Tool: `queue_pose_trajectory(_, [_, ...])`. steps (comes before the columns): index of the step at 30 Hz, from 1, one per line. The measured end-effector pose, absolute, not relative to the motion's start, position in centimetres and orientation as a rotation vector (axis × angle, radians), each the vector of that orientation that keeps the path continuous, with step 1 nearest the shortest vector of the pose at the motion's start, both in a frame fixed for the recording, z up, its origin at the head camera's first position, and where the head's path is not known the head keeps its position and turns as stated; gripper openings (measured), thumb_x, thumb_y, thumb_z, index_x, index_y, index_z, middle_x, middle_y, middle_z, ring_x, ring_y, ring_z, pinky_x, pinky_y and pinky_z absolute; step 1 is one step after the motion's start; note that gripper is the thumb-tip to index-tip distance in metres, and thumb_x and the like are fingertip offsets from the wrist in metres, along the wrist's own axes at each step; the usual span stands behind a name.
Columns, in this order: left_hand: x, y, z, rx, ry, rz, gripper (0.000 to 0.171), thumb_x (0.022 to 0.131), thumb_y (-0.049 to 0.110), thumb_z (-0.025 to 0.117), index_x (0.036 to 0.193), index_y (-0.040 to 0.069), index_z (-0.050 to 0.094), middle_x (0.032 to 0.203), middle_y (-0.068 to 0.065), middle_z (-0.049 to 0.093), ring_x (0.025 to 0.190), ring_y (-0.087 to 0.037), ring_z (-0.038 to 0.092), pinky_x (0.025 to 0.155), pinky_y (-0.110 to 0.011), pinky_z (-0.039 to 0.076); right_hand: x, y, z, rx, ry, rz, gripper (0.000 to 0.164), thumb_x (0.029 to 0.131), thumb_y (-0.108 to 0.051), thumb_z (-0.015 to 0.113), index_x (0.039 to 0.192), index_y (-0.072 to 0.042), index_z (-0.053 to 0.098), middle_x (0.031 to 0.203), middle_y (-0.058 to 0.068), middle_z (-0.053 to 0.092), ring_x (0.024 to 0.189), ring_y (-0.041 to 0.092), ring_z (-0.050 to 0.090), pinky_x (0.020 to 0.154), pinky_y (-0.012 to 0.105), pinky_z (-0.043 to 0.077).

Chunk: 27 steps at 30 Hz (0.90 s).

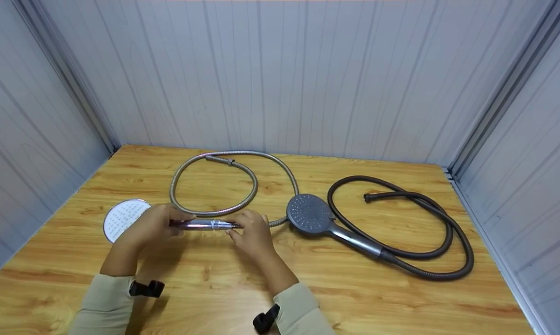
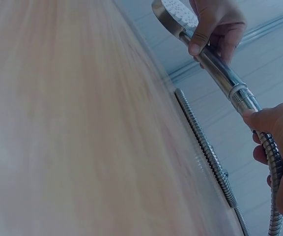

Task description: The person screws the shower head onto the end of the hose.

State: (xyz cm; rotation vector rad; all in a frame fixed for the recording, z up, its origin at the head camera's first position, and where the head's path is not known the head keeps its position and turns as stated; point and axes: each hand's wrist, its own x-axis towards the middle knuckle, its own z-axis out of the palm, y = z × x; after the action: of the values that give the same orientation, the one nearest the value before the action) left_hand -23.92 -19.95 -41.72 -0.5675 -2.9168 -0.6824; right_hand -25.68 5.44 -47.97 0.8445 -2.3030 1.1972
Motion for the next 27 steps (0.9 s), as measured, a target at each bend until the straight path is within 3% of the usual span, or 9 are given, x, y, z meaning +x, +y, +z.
queue_pose_trajectory(15, [-23.76,-19.74,-41.74,-0.54,-2.954,-0.689,0.043,0.073,-0.012,0.071,0.108,0.013,0.077,0.099,-0.005,0.072,0.08,-0.016,0.06,0.07,-0.035,0.051,-25.65,5.44,-48.02,0.893,-2.359,1.198,0.022,0.08,-0.012,0.079,0.101,-0.01,0.076,0.096,0.001,0.068,0.092,0.019,0.062,0.086,0.047,0.038])
queue_pose_trajectory(27, [-24.02,-19.63,-41.95,-0.622,-2.908,-0.631,0.042,0.071,-0.013,0.071,0.103,0.013,0.078,0.09,-0.002,0.073,0.072,-0.014,0.056,0.065,-0.033,0.049,-25.67,5.62,-47.91,0.934,-2.46,1.123,0.026,0.088,-0.02,0.071,0.11,-0.006,0.072,0.091,0.001,0.07,0.084,0.016,0.06,0.084,0.04,0.038])
